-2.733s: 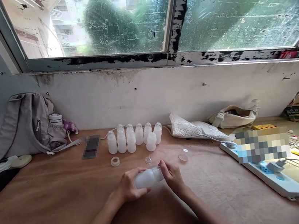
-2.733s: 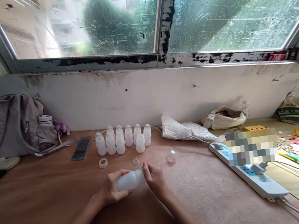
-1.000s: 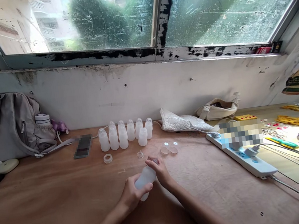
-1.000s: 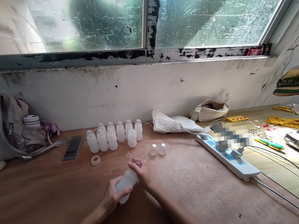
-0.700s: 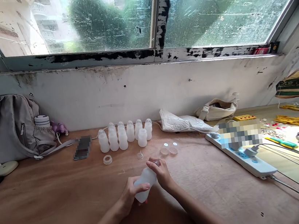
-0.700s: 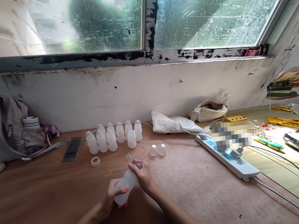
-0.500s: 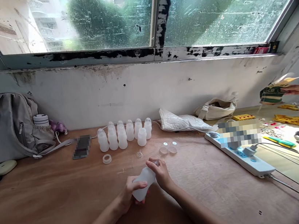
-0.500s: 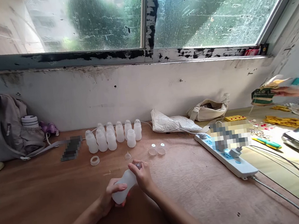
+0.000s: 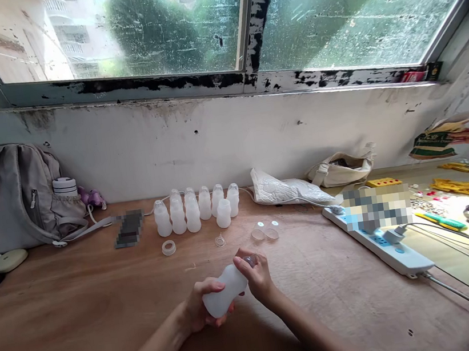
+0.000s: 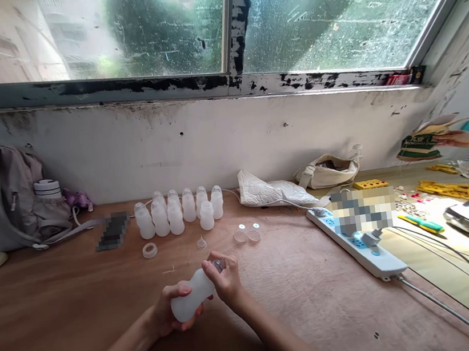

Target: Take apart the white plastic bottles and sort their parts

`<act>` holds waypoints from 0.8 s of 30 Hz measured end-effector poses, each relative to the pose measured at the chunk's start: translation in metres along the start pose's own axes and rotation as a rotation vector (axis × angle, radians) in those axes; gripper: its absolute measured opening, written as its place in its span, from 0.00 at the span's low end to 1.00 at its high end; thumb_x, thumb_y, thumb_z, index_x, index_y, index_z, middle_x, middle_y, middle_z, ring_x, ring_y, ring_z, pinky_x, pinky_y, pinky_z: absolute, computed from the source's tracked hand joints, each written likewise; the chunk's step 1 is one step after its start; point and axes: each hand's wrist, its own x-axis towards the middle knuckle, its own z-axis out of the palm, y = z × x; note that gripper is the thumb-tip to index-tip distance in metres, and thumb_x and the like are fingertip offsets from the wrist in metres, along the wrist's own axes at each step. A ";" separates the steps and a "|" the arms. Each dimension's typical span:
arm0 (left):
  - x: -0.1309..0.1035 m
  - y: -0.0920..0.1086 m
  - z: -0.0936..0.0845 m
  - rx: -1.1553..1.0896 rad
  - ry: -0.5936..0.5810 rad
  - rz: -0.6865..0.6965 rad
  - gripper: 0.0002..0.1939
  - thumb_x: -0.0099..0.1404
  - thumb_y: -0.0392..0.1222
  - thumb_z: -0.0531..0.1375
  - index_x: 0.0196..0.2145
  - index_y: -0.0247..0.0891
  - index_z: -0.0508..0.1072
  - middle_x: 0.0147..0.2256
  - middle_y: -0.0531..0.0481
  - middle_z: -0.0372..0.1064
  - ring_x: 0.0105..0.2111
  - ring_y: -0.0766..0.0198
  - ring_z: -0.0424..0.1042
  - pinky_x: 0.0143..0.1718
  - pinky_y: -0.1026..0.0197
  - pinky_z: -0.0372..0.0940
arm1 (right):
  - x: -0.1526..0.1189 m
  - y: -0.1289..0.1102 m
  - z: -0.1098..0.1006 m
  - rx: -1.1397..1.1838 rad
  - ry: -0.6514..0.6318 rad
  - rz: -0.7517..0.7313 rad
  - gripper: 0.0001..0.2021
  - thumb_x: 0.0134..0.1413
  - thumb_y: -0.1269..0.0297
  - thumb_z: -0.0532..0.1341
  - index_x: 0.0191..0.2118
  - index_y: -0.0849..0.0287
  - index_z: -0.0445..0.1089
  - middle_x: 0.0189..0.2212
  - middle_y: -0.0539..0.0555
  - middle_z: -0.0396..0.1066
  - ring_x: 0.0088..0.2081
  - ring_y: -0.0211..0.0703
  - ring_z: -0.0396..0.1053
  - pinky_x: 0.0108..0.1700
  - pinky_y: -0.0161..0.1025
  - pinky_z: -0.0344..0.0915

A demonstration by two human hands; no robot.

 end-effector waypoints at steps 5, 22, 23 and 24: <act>-0.004 0.005 -0.009 -0.036 -0.220 -0.217 0.33 0.46 0.59 0.50 0.37 0.24 0.69 0.16 0.52 0.58 0.06 0.73 0.51 0.06 0.67 0.29 | -0.009 -0.010 0.001 -0.130 -0.019 -0.186 0.16 0.45 0.53 0.55 0.17 0.59 0.58 0.11 0.47 0.52 0.14 0.32 0.51 0.16 0.32 0.47; -0.016 0.017 -0.024 1.697 0.761 0.569 0.27 0.57 0.49 0.53 0.53 0.38 0.60 0.42 0.40 0.68 0.40 0.51 0.67 0.41 0.57 0.59 | 0.022 0.016 -0.001 0.021 -0.178 0.220 0.16 0.45 0.51 0.59 0.28 0.61 0.62 0.13 0.42 0.51 0.14 0.28 0.48 0.15 0.29 0.44; -0.016 0.017 -0.024 1.682 0.752 0.558 0.27 0.57 0.49 0.54 0.53 0.37 0.60 0.42 0.40 0.68 0.40 0.52 0.67 0.40 0.58 0.59 | 0.023 0.017 -0.002 0.043 -0.200 0.234 0.16 0.45 0.51 0.59 0.28 0.61 0.62 0.13 0.42 0.51 0.14 0.28 0.49 0.15 0.29 0.45; -0.016 0.018 -0.023 1.648 0.740 0.558 0.28 0.56 0.49 0.55 0.53 0.37 0.61 0.42 0.40 0.68 0.40 0.52 0.67 0.40 0.59 0.59 | 0.023 0.018 -0.002 0.071 -0.228 0.244 0.15 0.46 0.51 0.58 0.28 0.60 0.61 0.13 0.42 0.52 0.14 0.29 0.49 0.15 0.29 0.46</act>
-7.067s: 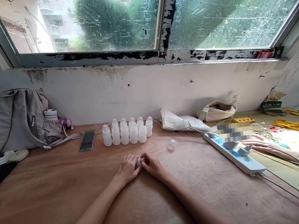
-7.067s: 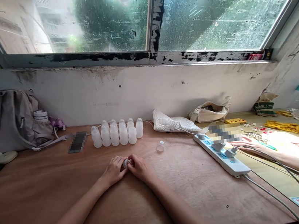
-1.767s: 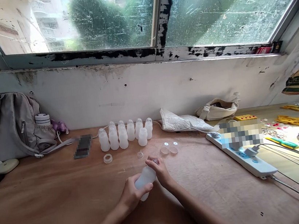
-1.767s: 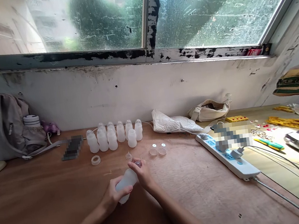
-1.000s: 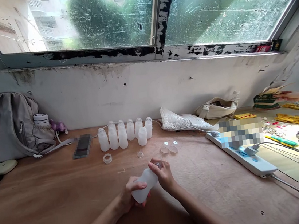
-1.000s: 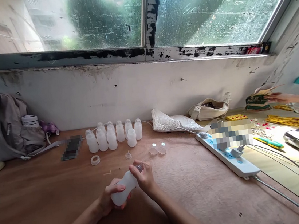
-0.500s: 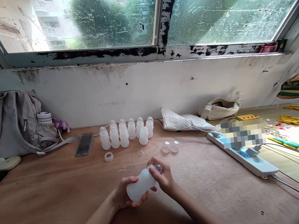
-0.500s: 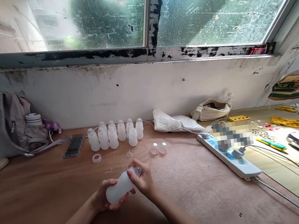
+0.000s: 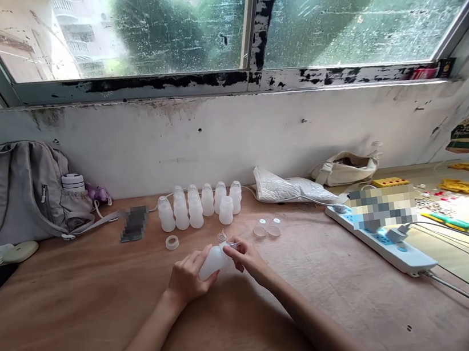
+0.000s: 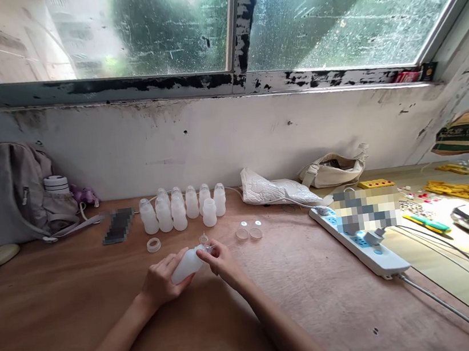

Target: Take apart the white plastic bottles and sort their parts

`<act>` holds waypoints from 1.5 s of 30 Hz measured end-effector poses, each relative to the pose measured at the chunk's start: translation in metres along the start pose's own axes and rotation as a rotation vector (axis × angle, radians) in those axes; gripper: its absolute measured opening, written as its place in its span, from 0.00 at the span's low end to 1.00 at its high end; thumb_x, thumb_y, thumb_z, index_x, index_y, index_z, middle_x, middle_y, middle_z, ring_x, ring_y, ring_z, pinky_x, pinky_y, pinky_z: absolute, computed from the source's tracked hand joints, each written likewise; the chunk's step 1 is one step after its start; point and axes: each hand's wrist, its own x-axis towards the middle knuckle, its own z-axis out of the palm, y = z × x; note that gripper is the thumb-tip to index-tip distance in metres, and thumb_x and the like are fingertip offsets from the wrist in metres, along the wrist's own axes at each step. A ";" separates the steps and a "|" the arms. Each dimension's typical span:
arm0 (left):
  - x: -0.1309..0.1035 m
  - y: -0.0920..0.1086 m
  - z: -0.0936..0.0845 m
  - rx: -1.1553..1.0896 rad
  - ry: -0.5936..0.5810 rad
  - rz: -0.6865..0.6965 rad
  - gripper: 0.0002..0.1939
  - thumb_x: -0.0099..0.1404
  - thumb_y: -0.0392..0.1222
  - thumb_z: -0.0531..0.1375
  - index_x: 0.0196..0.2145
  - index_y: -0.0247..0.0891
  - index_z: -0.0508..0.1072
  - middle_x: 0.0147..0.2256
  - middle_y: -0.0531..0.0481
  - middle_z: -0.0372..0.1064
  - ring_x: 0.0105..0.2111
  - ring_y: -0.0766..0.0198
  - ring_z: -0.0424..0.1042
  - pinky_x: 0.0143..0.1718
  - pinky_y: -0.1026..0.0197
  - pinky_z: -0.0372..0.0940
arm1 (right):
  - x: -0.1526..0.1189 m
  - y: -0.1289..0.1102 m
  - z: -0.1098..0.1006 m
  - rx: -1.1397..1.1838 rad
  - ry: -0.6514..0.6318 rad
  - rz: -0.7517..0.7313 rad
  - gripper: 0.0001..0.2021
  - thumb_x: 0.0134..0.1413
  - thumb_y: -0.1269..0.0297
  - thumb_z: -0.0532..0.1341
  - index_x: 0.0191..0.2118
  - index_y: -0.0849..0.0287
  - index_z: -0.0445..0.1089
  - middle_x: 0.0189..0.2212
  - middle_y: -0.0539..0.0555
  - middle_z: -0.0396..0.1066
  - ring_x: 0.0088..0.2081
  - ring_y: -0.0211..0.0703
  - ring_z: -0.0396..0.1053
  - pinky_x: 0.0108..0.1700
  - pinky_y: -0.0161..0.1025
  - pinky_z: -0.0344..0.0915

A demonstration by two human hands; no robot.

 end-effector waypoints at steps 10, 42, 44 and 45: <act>0.012 -0.010 -0.012 -0.757 -0.421 -0.250 0.20 0.47 0.48 0.61 0.35 0.30 0.72 0.21 0.54 0.64 0.19 0.69 0.60 0.18 0.69 0.53 | 0.000 -0.008 -0.026 0.081 -0.386 0.073 0.19 0.37 0.67 0.64 0.42 0.57 0.67 0.24 0.46 0.62 0.22 0.32 0.58 0.22 0.29 0.57; 0.016 -0.009 -0.013 -0.873 -0.431 -0.352 0.17 0.48 0.49 0.61 0.31 0.31 0.71 0.21 0.54 0.61 0.17 0.71 0.59 0.12 0.70 0.55 | 0.010 0.000 -0.034 0.023 -0.031 0.078 0.14 0.41 0.55 0.62 0.28 0.63 0.66 0.20 0.47 0.63 0.19 0.32 0.61 0.15 0.30 0.57; 0.016 -0.009 -0.012 -0.872 -0.435 -0.355 0.17 0.48 0.49 0.61 0.31 0.31 0.70 0.21 0.54 0.62 0.17 0.71 0.59 0.12 0.70 0.55 | 0.010 0.002 -0.033 -0.002 -0.020 0.087 0.15 0.41 0.54 0.62 0.24 0.63 0.64 0.17 0.46 0.61 0.17 0.32 0.60 0.14 0.29 0.56; 0.016 -0.010 -0.012 -0.872 -0.437 -0.357 0.17 0.48 0.49 0.61 0.31 0.31 0.70 0.21 0.54 0.62 0.17 0.71 0.59 0.12 0.70 0.55 | 0.011 0.002 -0.033 -0.005 -0.022 0.077 0.15 0.41 0.54 0.62 0.24 0.63 0.64 0.16 0.46 0.60 0.17 0.32 0.60 0.15 0.29 0.57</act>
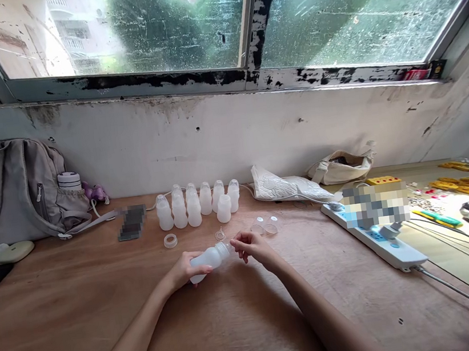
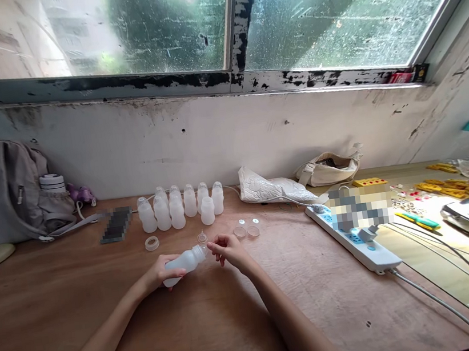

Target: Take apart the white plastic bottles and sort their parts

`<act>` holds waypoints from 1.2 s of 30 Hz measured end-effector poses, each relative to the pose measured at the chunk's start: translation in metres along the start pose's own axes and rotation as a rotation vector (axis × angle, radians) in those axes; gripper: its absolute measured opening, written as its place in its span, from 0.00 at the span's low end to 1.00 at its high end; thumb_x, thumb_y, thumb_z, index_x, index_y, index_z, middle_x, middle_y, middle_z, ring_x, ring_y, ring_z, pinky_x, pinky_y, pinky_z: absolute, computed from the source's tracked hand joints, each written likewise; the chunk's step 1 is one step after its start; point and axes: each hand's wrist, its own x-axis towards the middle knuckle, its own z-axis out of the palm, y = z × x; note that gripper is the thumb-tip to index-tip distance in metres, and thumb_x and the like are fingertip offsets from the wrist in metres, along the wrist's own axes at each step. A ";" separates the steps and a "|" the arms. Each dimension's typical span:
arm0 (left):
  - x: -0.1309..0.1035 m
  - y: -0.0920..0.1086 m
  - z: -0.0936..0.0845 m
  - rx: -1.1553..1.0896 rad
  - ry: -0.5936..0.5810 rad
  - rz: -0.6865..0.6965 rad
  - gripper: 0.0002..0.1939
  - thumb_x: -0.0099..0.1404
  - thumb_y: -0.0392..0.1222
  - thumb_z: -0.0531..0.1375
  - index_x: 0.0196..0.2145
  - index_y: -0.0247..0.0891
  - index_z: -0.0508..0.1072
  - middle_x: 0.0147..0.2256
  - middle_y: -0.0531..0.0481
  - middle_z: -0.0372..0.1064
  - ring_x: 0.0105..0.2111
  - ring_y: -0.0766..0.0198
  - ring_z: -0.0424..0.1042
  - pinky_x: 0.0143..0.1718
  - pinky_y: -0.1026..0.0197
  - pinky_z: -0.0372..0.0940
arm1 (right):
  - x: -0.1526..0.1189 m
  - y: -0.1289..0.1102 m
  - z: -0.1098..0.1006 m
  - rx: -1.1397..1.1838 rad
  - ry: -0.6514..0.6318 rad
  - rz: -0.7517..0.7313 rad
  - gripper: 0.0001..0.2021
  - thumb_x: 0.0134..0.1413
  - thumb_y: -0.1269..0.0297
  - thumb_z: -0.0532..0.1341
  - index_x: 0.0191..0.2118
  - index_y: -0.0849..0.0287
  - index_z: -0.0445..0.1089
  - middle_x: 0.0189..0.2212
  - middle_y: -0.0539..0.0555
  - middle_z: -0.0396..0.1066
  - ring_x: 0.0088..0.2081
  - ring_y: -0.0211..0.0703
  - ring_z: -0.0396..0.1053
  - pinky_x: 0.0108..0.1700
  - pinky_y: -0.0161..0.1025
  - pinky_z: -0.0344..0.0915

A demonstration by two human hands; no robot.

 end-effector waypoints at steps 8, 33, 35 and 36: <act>0.003 -0.005 -0.002 -0.004 -0.003 -0.008 0.17 0.49 0.49 0.61 0.31 0.32 0.70 0.20 0.55 0.62 0.16 0.72 0.59 0.11 0.70 0.53 | 0.001 0.000 -0.001 0.041 -0.031 -0.094 0.13 0.41 0.57 0.63 0.28 0.63 0.66 0.20 0.47 0.62 0.20 0.31 0.59 0.20 0.31 0.58; 0.013 -0.021 -0.001 -0.161 0.370 0.266 0.30 0.52 0.45 0.61 0.51 0.35 0.59 0.50 0.42 0.61 0.47 0.56 0.62 0.45 0.60 0.60 | 0.002 0.002 0.013 -0.457 0.088 -0.390 0.08 0.50 0.67 0.55 0.38 0.57 0.66 0.36 0.53 0.67 0.32 0.37 0.65 0.31 0.34 0.63; 0.014 -0.025 0.001 -0.097 0.377 0.277 0.30 0.50 0.44 0.62 0.50 0.35 0.60 0.48 0.42 0.63 0.46 0.56 0.64 0.45 0.60 0.60 | 0.004 -0.007 0.018 -0.488 0.153 -0.440 0.09 0.51 0.63 0.55 0.39 0.57 0.65 0.36 0.54 0.66 0.30 0.37 0.65 0.29 0.34 0.63; 0.014 -0.026 0.001 -0.070 0.383 0.276 0.30 0.50 0.44 0.62 0.50 0.35 0.60 0.47 0.42 0.64 0.45 0.56 0.65 0.43 0.60 0.61 | 0.006 -0.011 0.021 -0.514 0.172 -0.461 0.09 0.51 0.62 0.55 0.38 0.57 0.65 0.36 0.54 0.65 0.30 0.38 0.65 0.28 0.35 0.63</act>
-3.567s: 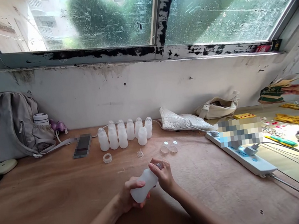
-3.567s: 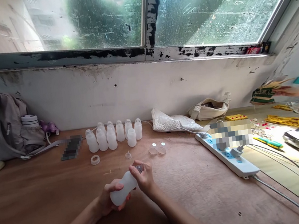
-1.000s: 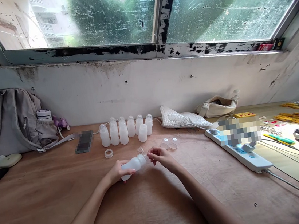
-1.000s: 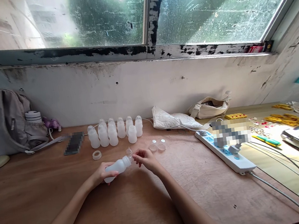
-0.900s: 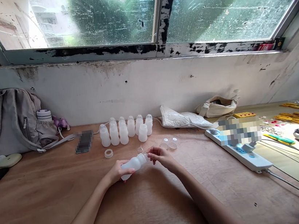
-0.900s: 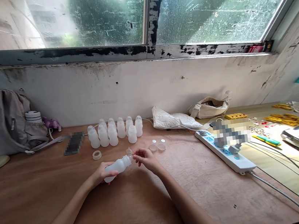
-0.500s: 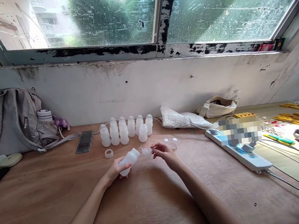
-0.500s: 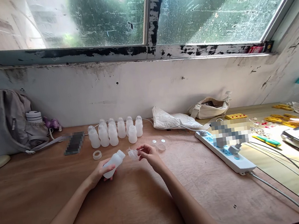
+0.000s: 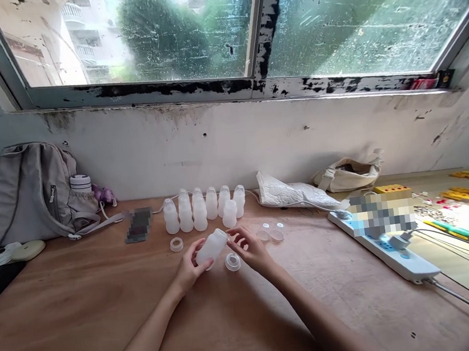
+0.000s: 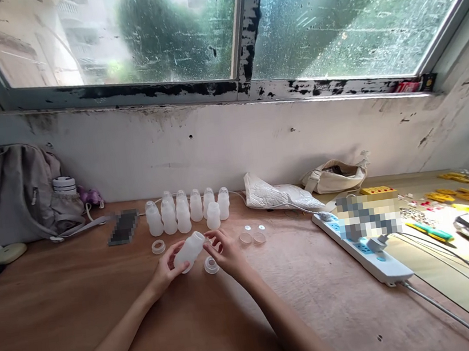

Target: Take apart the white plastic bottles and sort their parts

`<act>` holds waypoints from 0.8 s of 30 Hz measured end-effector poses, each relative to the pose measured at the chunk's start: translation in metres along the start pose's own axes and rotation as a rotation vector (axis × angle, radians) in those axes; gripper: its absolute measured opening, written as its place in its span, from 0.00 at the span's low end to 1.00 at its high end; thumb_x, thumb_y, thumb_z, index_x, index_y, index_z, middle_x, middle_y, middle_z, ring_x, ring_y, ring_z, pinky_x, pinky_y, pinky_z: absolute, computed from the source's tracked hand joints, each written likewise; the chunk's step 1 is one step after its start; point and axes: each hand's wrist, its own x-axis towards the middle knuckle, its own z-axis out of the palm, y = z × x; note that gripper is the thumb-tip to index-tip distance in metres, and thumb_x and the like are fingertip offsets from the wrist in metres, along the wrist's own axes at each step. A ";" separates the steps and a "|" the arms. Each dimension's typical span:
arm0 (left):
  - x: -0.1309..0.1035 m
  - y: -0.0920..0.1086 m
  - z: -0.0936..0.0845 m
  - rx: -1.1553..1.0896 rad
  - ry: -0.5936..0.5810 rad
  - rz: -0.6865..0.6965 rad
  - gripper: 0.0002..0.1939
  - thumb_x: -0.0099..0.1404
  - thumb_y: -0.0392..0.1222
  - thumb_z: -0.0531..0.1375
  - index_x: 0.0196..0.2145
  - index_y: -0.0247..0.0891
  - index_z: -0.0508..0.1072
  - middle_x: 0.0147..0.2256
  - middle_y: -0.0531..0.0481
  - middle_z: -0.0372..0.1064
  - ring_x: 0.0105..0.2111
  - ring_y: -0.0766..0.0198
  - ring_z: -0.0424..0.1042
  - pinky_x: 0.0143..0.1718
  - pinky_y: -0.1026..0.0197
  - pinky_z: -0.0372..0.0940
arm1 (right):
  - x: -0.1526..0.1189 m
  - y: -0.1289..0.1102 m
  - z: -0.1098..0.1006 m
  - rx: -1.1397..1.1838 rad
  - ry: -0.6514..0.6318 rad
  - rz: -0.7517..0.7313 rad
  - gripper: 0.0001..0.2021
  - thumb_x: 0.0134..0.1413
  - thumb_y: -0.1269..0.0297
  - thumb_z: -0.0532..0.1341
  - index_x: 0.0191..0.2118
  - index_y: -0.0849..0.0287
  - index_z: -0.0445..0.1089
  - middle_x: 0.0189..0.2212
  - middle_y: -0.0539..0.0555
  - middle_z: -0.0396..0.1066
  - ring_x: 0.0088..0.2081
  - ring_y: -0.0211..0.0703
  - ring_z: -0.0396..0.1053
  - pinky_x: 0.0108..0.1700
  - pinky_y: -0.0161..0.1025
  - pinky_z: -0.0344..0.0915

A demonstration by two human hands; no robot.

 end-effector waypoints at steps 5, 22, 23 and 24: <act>0.000 -0.005 -0.001 0.080 0.022 0.001 0.29 0.49 0.45 0.63 0.48 0.37 0.62 0.40 0.45 0.68 0.38 0.59 0.68 0.36 0.61 0.64 | 0.021 -0.019 0.006 -0.075 -0.012 -0.026 0.05 0.48 0.65 0.57 0.34 0.58 0.65 0.32 0.53 0.65 0.29 0.37 0.64 0.30 0.36 0.65; 0.011 -0.007 -0.014 0.068 0.317 0.010 0.17 0.58 0.50 0.53 0.42 0.38 0.65 0.42 0.44 0.62 0.39 0.59 0.66 0.33 0.61 0.63 | 0.082 -0.003 0.000 -0.439 -0.046 -0.018 0.01 0.48 0.71 0.57 0.28 0.60 0.63 0.31 0.51 0.61 0.29 0.36 0.64 0.32 0.35 0.60; 0.011 -0.007 -0.015 0.074 0.317 0.007 0.16 0.58 0.50 0.52 0.40 0.38 0.66 0.40 0.45 0.63 0.37 0.60 0.66 0.32 0.61 0.63 | 0.086 -0.001 0.000 -0.478 -0.048 -0.011 0.01 0.48 0.71 0.57 0.28 0.60 0.63 0.31 0.52 0.61 0.30 0.37 0.64 0.32 0.35 0.60; 0.011 -0.007 -0.016 0.080 0.313 0.003 0.16 0.59 0.51 0.52 0.39 0.37 0.67 0.37 0.46 0.64 0.36 0.60 0.66 0.30 0.62 0.63 | 0.090 0.000 0.000 -0.506 -0.049 -0.007 0.01 0.48 0.72 0.57 0.29 0.60 0.64 0.32 0.52 0.61 0.30 0.37 0.64 0.33 0.36 0.59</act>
